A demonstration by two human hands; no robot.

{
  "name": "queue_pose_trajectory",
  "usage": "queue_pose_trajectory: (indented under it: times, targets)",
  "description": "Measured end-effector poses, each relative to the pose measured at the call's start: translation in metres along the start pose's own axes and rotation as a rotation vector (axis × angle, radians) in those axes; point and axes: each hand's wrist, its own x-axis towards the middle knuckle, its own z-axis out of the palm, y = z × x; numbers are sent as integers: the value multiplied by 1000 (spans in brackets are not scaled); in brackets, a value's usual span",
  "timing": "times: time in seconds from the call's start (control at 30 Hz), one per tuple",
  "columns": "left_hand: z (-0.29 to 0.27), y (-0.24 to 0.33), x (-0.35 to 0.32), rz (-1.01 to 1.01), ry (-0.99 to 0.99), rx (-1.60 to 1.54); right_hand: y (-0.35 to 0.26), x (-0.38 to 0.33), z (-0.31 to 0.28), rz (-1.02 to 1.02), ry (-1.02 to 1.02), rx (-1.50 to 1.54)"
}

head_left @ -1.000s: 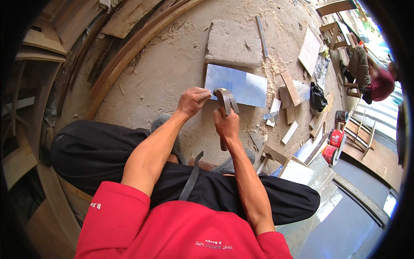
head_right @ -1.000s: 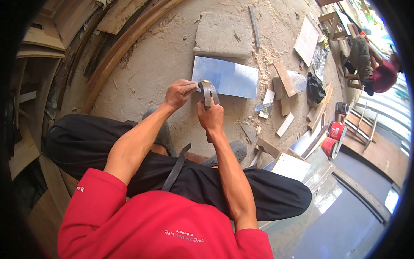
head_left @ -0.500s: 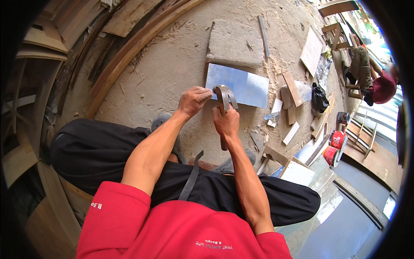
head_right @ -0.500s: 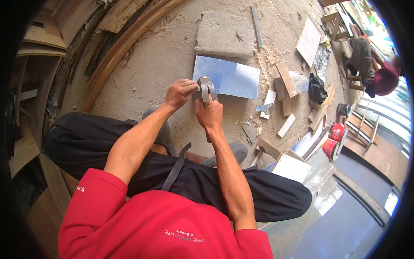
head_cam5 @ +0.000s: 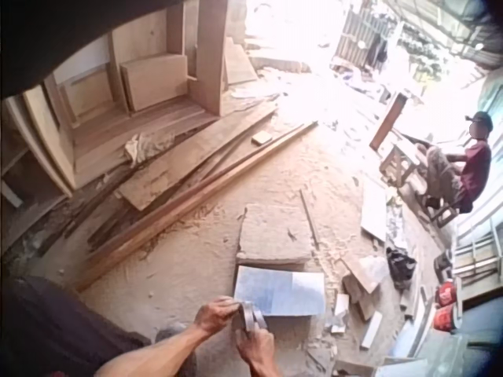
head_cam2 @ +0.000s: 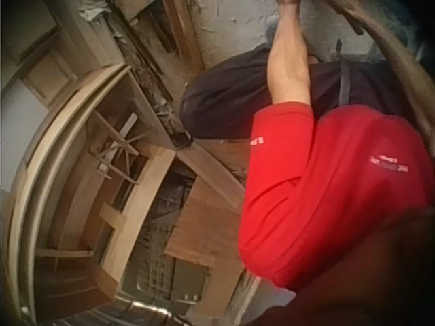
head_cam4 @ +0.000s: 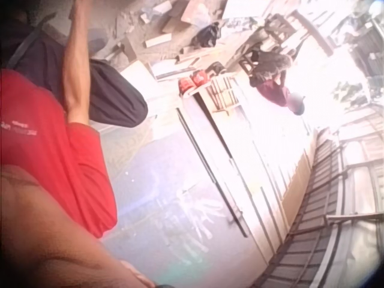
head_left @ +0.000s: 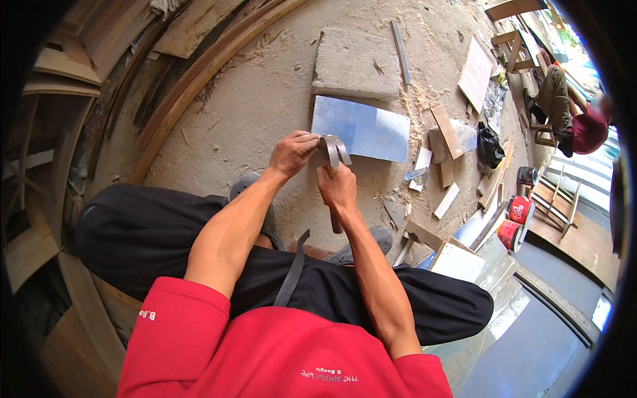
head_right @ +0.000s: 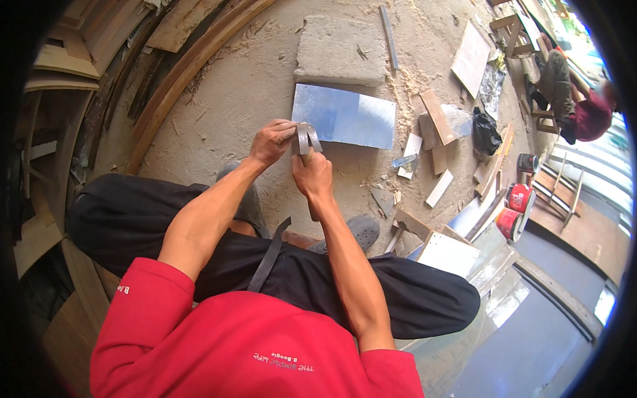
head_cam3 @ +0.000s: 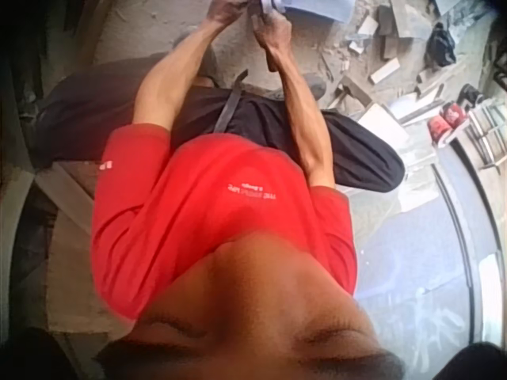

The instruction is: The person assembles a small wooden box by aligning and nailing thin wooden panels together. They use a hammer to drive nails into the joints, repeatedly flipping the box to secure all sides. The person also handles a small black bag and a metal ruler during the process.

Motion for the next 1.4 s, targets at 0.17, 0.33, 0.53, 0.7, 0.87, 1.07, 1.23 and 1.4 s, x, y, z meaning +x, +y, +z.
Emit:
queue_pose_trajectory:
  times: [0.17, 0.33, 0.53, 0.7, 0.87, 1.07, 1.23, 1.4]
  targets:
    - [-8, -6, 2, 37, 4, -99, 17, 6, 0, 98, 52, 208]
    - [-21, -3, 37, -595, -85, -140, 14, 4, -7, 186, 30, 219]
    - [-12, -12, 46, -976, -423, -679, 24, 1, 1, 143, 24, 179]
    - [-5, -31, 35, -842, -522, -787, 16, -1, 0, 137, 39, 221]
    - [-12, -19, 35, -751, -525, -678, 10, 0, -1, -43, 159, 239]
    - [-3, -25, 24, -737, -401, -797, 0, 0, -5, 89, 17, 139]
    - [-13, -16, 31, -769, -452, -817, -21, -2, -15, -121, 251, 228]
    - [1, -30, 21, -740, -381, -805, 5, 0, 5, 208, -32, 115]
